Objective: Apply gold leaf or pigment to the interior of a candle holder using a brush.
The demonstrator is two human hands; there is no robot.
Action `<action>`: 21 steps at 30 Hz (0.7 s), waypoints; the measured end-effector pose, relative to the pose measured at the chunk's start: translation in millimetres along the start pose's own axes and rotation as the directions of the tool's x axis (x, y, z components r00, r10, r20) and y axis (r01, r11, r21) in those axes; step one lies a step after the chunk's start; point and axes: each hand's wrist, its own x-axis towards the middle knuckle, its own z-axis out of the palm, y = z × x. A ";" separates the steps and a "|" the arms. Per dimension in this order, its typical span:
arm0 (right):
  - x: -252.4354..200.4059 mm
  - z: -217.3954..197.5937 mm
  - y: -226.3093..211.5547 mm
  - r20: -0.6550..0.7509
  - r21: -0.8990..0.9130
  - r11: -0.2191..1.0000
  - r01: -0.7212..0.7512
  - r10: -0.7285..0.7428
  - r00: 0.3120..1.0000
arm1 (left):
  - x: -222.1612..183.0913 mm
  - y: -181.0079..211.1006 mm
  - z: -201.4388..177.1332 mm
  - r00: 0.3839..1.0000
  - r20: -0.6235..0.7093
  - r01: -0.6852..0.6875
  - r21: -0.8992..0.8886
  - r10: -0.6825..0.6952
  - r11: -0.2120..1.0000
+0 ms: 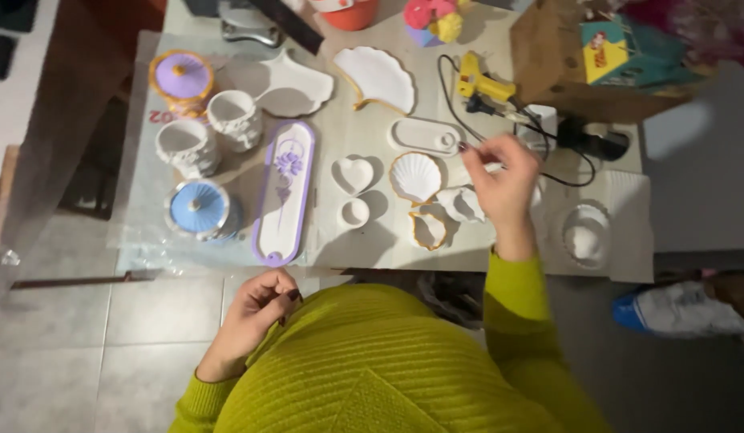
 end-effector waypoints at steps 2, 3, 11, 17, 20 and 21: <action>14.8 32.2 29.9 0.101 0.086 0.989 -0.119 0.110 0.989 | -8.9 -2.5 -0.5 0.999 -0.046 -0.010 -0.007 0.009 1.000; 24.1 48.6 43.7 0.198 0.145 0.959 -0.244 0.213 0.957 | -11.9 -2.9 -0.9 0.997 -0.073 -0.018 -0.013 0.017 1.000; 25.6 112.8 57.8 0.495 -0.297 0.934 0.198 -0.027 0.869 | -41.4 -10.1 -2.9 0.980 -0.195 -0.066 -0.089 0.048 0.994; 9.5 123.2 25.7 0.752 -0.116 0.986 0.120 0.008 0.659 | -47.6 -6.5 -3.2 0.975 -0.201 -0.107 -0.059 0.093 0.993; 5.9 131.8 36.5 0.732 -0.053 0.946 0.321 -0.182 0.656 | -45.8 -6.2 -4.7 0.976 -0.199 -0.099 -0.047 0.088 0.994; 4.5 132.2 37.0 0.729 -0.074 0.936 0.343 -0.184 0.659 | -45.0 -6.6 -5.0 0.977 -0.194 -0.093 -0.042 0.083 0.995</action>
